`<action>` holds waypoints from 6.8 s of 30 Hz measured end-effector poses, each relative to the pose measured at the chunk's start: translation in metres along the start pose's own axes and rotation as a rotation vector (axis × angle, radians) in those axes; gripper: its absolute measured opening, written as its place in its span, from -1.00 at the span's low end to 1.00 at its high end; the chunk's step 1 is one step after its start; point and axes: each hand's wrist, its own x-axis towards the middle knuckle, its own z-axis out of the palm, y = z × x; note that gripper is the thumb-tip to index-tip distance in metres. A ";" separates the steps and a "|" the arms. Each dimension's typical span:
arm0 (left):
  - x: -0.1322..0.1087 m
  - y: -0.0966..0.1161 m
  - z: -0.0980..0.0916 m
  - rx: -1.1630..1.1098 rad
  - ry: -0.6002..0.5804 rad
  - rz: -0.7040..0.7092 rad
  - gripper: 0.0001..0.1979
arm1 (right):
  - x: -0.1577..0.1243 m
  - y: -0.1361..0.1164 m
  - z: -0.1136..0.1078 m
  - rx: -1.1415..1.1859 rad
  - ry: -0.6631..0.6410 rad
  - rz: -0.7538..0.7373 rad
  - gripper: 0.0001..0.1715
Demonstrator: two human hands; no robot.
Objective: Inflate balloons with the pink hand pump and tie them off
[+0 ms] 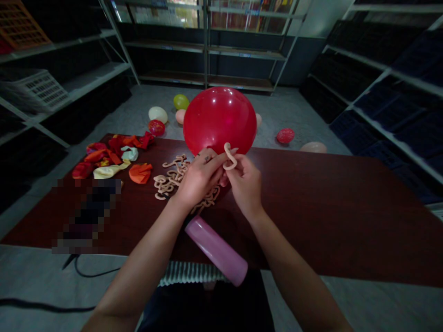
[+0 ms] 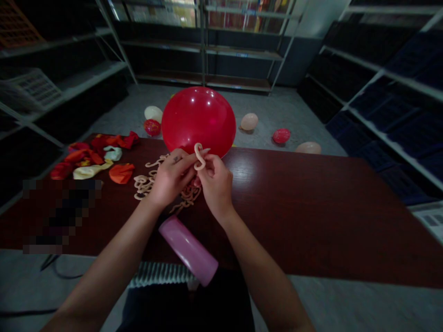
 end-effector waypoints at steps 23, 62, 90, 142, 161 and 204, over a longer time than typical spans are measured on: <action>0.001 0.004 0.015 0.166 0.035 -0.209 -0.91 | 0.000 0.015 -0.004 -0.550 0.073 -0.376 -0.91; 0.003 0.013 0.003 -0.337 0.179 -0.389 -0.86 | -0.004 -0.010 -0.001 0.120 -0.084 0.058 -0.82; 0.000 0.009 0.004 -0.396 0.339 -0.348 -0.79 | 0.000 -0.011 -0.002 0.040 -0.098 -0.030 -0.72; 0.004 0.004 -0.003 -0.538 0.104 -0.349 -0.87 | 0.000 -0.001 0.003 0.209 -0.032 0.063 -0.86; 0.008 0.004 0.002 -0.692 0.486 -0.577 -0.55 | -0.010 0.001 0.005 -0.094 -0.147 -0.126 -0.81; 0.005 -0.004 0.001 -0.940 0.436 -0.687 -0.69 | -0.005 0.013 -0.003 -0.591 -0.151 -0.481 -0.75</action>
